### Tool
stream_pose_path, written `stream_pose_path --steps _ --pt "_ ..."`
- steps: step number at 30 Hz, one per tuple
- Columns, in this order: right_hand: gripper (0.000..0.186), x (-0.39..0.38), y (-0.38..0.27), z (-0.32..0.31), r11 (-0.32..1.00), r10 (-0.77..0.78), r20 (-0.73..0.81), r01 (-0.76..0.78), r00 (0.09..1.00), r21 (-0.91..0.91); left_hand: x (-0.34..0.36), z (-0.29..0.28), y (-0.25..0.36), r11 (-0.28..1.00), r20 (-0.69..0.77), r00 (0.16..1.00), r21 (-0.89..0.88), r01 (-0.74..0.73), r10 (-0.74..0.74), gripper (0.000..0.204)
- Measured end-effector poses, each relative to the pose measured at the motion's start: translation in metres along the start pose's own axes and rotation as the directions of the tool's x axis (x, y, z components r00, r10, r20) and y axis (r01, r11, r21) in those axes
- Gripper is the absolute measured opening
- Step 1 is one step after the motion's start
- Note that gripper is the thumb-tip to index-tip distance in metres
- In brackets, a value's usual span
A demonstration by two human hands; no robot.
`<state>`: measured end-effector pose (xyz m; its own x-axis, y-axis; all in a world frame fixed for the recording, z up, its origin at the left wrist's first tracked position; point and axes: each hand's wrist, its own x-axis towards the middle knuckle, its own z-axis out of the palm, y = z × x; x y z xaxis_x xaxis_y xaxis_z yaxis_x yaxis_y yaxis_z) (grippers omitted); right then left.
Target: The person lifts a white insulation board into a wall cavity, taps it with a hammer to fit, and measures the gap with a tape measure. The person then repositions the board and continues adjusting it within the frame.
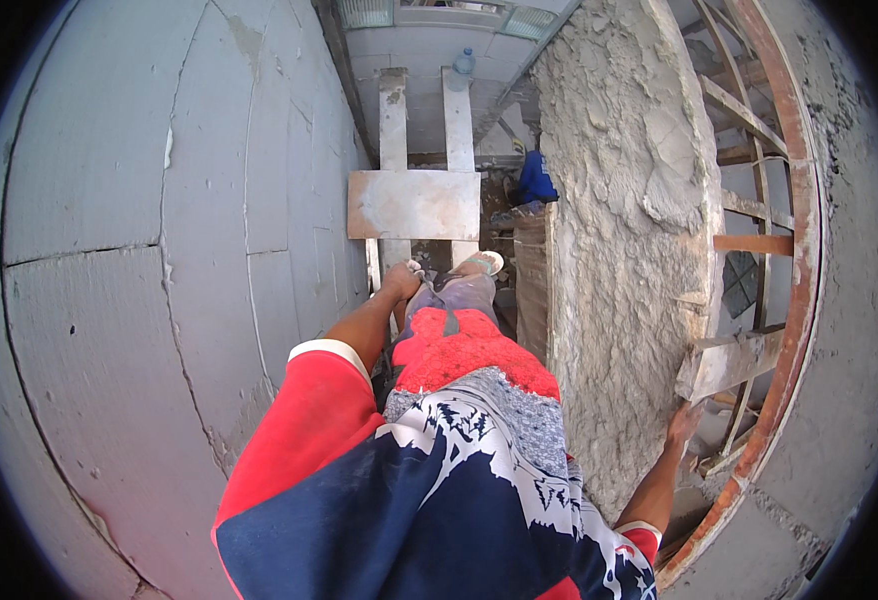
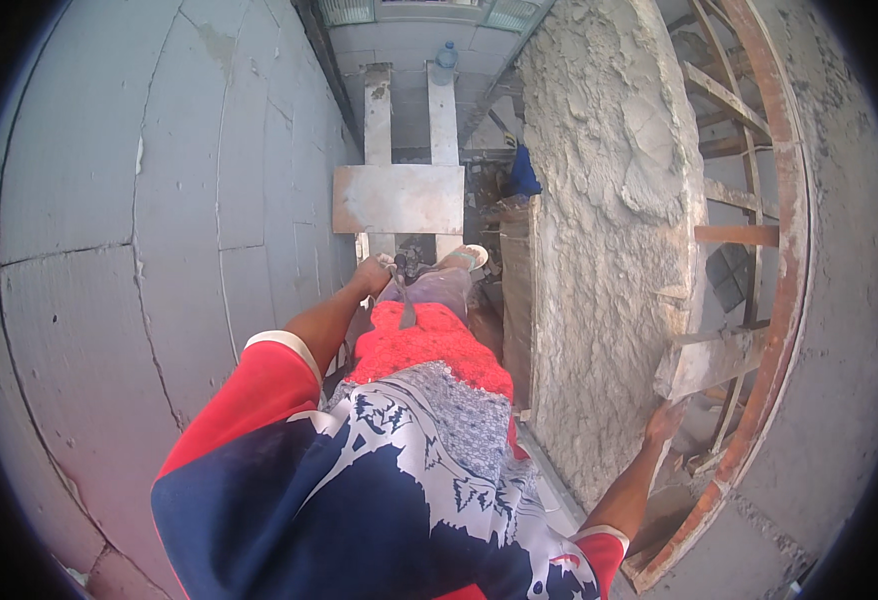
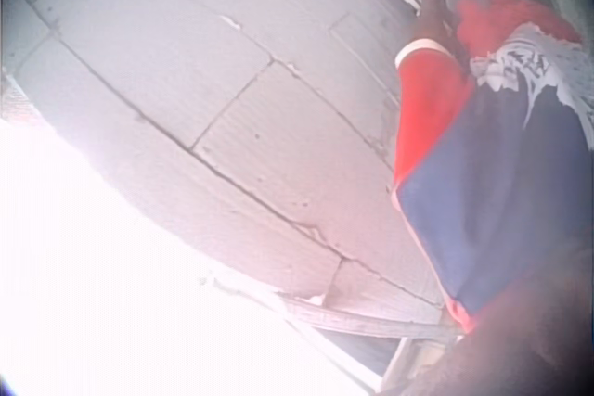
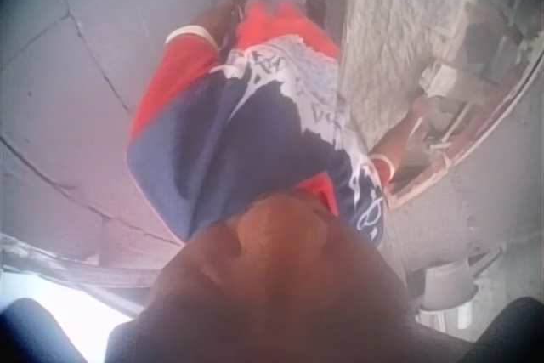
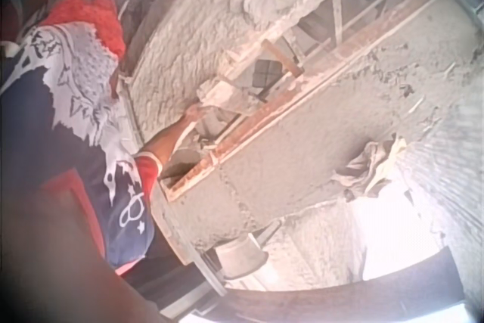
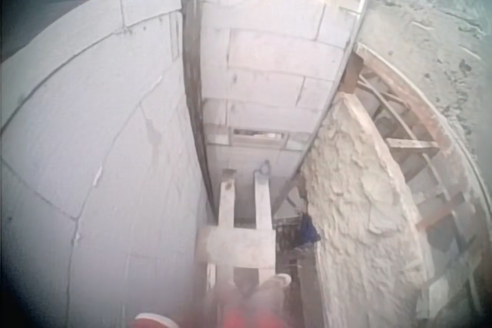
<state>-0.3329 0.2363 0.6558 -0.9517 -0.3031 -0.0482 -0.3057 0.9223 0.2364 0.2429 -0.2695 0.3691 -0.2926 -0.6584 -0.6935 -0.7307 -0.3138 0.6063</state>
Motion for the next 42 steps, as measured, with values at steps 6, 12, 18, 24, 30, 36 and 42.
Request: stream_pose_path --steps 6,12,18,24,30,36,42 --pt "0.075 0.001 -0.002 0.003 0.999 0.003 -0.005 -0.003 1.0 0.035 -0.007 0.003 0.004 0.999 0.002 1.0 0.033 -0.004 0.004 0.032" --pt "0.076 -0.006 -0.015 -0.007 0.999 0.024 -0.016 -0.024 1.0 0.033 -0.004 0.006 0.002 1.0 0.009 1.0 0.029 0.007 -0.008 0.031" --pt "0.075 -0.006 -0.013 -0.006 0.999 -0.005 -0.052 0.007 0.999 0.052 -0.005 0.004 0.002 0.999 0.012 1.0 0.043 0.009 -0.009 0.032" --pt "0.075 -0.002 -0.006 0.001 0.999 0.012 -0.046 -0.011 0.999 0.03 -0.007 0.002 0.002 0.999 0.012 1.0 0.034 0.021 -0.022 0.034" --pt "0.075 0.0 -0.002 0.001 0.999 -0.008 -0.061 0.011 0.998 0.044 -0.001 0.006 -0.007 1.0 0.041 0.999 -0.006 0.008 -0.007 0.034" --pt "0.075 -0.003 -0.01 0.0 0.998 0.015 -0.038 -0.013 0.999 0.063 0.001 0.007 -0.007 1.0 0.036 0.999 -0.011 0.016 -0.015 0.035" --pt "0.076 0.002 0.015 0.007 0.984 -0.114 -0.033 0.109 0.993 -0.142 0.006 0.012 -0.008 1.0 0.061 0.998 -0.006 0.0 0.001 0.034"
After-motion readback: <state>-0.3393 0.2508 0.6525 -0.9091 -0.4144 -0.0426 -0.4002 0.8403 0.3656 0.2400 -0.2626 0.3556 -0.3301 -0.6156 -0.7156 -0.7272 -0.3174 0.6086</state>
